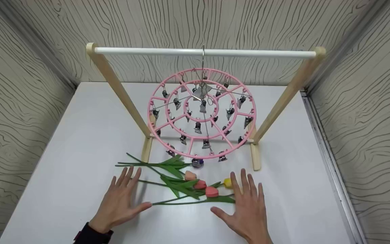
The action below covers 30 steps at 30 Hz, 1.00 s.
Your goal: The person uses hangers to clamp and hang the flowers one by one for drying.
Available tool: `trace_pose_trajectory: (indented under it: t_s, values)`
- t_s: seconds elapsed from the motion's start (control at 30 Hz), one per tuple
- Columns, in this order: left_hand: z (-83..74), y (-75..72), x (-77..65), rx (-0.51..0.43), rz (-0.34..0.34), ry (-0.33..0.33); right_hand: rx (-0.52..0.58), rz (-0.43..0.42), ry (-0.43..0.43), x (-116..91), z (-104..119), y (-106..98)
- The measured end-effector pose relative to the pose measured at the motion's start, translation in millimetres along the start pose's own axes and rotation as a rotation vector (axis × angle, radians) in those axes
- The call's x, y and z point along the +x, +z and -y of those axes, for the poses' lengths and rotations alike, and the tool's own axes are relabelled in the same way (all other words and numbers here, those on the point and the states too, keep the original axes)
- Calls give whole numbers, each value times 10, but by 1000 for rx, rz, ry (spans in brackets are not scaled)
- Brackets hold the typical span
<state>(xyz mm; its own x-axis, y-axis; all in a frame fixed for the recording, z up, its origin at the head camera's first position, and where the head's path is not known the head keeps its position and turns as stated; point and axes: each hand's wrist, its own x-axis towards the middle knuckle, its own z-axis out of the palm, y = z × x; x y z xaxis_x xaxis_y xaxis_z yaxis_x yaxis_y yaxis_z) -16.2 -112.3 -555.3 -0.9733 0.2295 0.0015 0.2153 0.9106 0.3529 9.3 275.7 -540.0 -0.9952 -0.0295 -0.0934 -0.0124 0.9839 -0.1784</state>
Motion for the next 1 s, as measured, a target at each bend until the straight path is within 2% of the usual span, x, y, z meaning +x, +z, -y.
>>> trace_pose_trajectory:
  t_s: [0.33, 0.53, 0.73, 1.0]
  values:
    - [-4, -38, 39, -13, 14, -10, 7, -17, 11, 34, 0, 15]
    - [0, -44, 108, -65, -30, -17, 65, -33, 46, 70, -52, 30]
    - [85, -34, 308, -121, -75, 2, 145, -71, 86, 233, -187, 28]
    - [240, 5, 660, -166, -118, -52, 244, -124, 160, 504, -420, 66]
